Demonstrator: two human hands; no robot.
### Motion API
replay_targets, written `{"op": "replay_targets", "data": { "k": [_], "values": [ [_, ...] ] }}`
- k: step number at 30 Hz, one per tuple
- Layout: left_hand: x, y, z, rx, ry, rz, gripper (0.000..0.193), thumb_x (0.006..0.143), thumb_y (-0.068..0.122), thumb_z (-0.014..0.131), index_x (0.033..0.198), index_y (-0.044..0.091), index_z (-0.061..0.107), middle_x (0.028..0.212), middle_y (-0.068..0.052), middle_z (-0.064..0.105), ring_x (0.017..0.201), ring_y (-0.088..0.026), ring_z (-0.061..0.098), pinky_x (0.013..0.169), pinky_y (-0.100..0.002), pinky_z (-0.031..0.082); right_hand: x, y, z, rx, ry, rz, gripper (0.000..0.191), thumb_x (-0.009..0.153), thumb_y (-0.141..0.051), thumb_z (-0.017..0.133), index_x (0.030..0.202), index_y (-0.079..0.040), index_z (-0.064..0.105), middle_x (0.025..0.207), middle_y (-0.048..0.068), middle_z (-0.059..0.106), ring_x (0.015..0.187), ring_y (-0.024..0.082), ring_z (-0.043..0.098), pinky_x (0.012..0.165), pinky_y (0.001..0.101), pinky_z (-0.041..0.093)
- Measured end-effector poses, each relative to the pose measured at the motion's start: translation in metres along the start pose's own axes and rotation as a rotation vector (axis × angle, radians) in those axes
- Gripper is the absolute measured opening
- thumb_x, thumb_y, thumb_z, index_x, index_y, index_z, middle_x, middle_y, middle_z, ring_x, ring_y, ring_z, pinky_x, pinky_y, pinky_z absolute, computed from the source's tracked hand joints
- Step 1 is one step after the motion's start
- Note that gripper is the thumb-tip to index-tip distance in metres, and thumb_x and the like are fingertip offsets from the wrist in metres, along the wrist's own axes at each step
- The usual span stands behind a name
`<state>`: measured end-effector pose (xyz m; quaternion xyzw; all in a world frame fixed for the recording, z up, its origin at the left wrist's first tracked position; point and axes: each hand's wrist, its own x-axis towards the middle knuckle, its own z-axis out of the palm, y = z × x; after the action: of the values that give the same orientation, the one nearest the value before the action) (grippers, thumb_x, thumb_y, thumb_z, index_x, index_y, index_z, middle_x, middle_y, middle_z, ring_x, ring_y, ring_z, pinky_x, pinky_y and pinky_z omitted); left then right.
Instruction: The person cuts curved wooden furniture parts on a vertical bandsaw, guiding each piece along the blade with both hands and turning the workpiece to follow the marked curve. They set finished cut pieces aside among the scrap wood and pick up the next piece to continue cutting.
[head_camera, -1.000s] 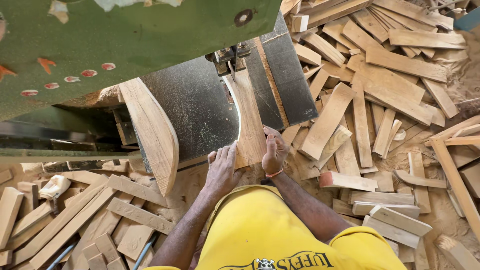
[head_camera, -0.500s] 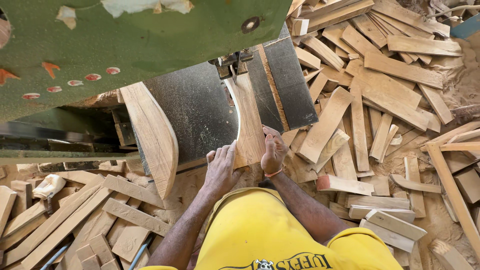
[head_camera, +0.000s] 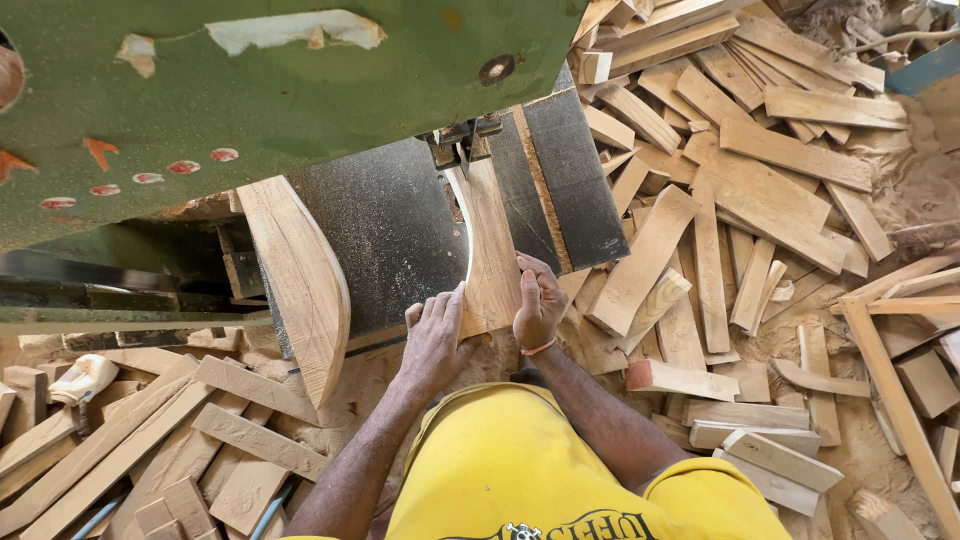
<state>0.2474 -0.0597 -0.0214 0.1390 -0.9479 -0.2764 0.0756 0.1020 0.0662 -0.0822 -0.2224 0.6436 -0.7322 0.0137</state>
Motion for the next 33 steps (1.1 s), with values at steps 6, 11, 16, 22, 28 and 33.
{"op": "replay_targets", "data": {
  "k": [6, 11, 16, 22, 28, 33],
  "values": [
    [0.005, 0.0, 0.0, -0.042, -0.013, -0.038, 0.099, 0.08, 0.046, 0.082, 0.15, -0.006, 0.035, 0.126, -0.016, 0.057, 0.119, -0.024, 0.051, 0.103, -0.045, 0.03, 0.008, -0.003, 0.004, 0.004, -0.01, 0.0, 0.029, 0.107, -0.012, 0.051, 0.12, 0.006, 0.069, 0.12, 0.013, 0.073, 0.101, 0.011, 0.065, 0.091, 0.0251, 0.055],
    [0.01, -0.001, 0.0, -0.024, 0.008, -0.034, 0.097, 0.082, 0.048, 0.08, 0.15, -0.006, 0.036, 0.128, -0.018, 0.056, 0.12, -0.025, 0.051, 0.103, -0.045, 0.03, 0.015, 0.0, 0.005, 0.029, -0.002, 0.059, 0.029, 0.105, -0.01, 0.053, 0.12, 0.008, 0.071, 0.123, 0.016, 0.073, 0.096, 0.012, 0.063, 0.087, 0.0262, 0.053],
    [0.013, -0.001, -0.001, -0.037, 0.038, -0.017, 0.096, 0.082, 0.048, 0.079, 0.15, -0.006, 0.036, 0.13, -0.018, 0.056, 0.122, -0.026, 0.051, 0.104, -0.046, 0.03, 0.02, 0.002, 0.005, 0.047, -0.035, 0.009, 0.029, 0.105, -0.01, 0.052, 0.119, 0.008, 0.069, 0.125, 0.016, 0.071, 0.109, 0.016, 0.067, 0.096, 0.0287, 0.055],
    [0.018, -0.002, -0.002, -0.046, 0.027, -0.031, 0.097, 0.082, 0.047, 0.08, 0.15, -0.006, 0.035, 0.13, -0.018, 0.055, 0.122, -0.027, 0.051, 0.104, -0.047, 0.03, 0.026, 0.006, 0.006, 0.008, -0.018, 0.017, 0.029, 0.104, -0.01, 0.053, 0.119, 0.007, 0.07, 0.121, 0.017, 0.073, 0.106, 0.016, 0.068, 0.096, 0.0293, 0.056],
    [0.022, -0.003, -0.003, -0.041, 0.031, -0.035, 0.097, 0.081, 0.045, 0.081, 0.149, -0.006, 0.035, 0.129, -0.018, 0.055, 0.122, -0.027, 0.051, 0.104, -0.046, 0.03, 0.029, 0.006, 0.009, 0.023, -0.024, 0.003, 0.028, 0.104, -0.009, 0.053, 0.119, 0.007, 0.07, 0.12, 0.017, 0.073, 0.108, 0.017, 0.069, 0.097, 0.0297, 0.057],
    [0.022, -0.002, -0.008, -0.038, 0.046, -0.033, 0.096, 0.082, 0.046, 0.08, 0.15, -0.006, 0.036, 0.125, -0.017, 0.055, 0.119, -0.025, 0.052, 0.102, -0.046, 0.031, 0.032, 0.004, 0.012, 0.053, -0.03, 0.0, 0.028, 0.104, -0.008, 0.053, 0.12, 0.008, 0.07, 0.121, 0.017, 0.073, 0.109, 0.018, 0.069, 0.098, 0.03, 0.056]
  ]
}}
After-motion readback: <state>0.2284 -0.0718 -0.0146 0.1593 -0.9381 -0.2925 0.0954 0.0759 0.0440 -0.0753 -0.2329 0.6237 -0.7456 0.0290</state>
